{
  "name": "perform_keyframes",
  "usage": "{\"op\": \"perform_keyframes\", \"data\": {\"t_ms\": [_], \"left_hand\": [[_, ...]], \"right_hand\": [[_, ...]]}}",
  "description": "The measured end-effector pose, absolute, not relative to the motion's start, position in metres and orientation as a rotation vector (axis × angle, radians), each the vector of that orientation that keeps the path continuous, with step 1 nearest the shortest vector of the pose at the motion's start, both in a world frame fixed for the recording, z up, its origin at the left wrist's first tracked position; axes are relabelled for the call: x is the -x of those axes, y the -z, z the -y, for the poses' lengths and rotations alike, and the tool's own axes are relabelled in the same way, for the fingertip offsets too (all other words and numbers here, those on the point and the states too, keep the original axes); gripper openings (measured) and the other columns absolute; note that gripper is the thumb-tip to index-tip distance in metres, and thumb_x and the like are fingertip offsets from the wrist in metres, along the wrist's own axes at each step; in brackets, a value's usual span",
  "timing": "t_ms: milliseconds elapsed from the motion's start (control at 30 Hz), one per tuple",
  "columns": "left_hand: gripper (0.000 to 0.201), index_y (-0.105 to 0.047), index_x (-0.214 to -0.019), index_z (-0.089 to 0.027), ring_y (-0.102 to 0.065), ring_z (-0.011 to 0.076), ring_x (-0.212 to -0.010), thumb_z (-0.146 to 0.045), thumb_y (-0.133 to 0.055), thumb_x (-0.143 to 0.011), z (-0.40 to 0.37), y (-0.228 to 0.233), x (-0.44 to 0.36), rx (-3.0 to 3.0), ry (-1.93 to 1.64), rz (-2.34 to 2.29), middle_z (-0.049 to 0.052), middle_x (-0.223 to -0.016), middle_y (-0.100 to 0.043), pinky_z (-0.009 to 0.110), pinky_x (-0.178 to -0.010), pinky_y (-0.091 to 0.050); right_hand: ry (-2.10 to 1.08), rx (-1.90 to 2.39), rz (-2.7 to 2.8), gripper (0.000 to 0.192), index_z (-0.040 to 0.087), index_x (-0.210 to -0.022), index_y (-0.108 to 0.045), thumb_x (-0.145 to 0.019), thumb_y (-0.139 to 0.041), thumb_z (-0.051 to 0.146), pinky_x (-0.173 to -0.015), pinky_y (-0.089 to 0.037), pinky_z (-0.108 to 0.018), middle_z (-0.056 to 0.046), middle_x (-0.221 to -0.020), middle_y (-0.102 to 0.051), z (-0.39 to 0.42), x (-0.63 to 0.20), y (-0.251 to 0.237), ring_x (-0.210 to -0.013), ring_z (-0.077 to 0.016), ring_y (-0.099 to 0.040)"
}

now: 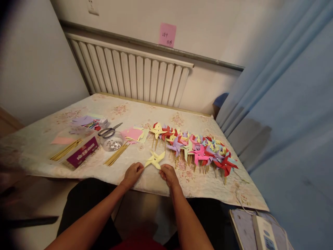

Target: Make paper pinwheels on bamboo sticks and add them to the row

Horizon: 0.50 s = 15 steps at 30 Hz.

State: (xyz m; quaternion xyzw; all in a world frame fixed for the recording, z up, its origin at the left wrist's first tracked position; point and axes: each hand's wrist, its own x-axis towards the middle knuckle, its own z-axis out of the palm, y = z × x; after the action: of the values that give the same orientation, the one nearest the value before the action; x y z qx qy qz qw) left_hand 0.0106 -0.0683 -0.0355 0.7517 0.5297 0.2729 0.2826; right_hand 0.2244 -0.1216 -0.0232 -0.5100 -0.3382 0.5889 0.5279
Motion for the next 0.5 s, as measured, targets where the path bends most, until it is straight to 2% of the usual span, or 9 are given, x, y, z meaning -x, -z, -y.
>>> {"op": "perform_keyframes", "data": {"t_ms": [500], "left_hand": [[0.012,-0.055,-0.072,-0.020,-0.051,0.0186,-0.077,-0.024,-0.052,-0.082,0.068,0.037,-0.011,-2.047,-0.736,-1.406,0.002,-0.071,-0.057,0.028,-0.068,-0.034]], "right_hand": [[-1.372,1.254,0.848,0.021,0.018,-0.064,-0.052,-0.067,-0.065,0.034,-0.037,-0.012,-0.020,0.005,-0.046,-0.050,0.118,-0.226,0.034,-0.036,-0.0043,-0.030]]}}
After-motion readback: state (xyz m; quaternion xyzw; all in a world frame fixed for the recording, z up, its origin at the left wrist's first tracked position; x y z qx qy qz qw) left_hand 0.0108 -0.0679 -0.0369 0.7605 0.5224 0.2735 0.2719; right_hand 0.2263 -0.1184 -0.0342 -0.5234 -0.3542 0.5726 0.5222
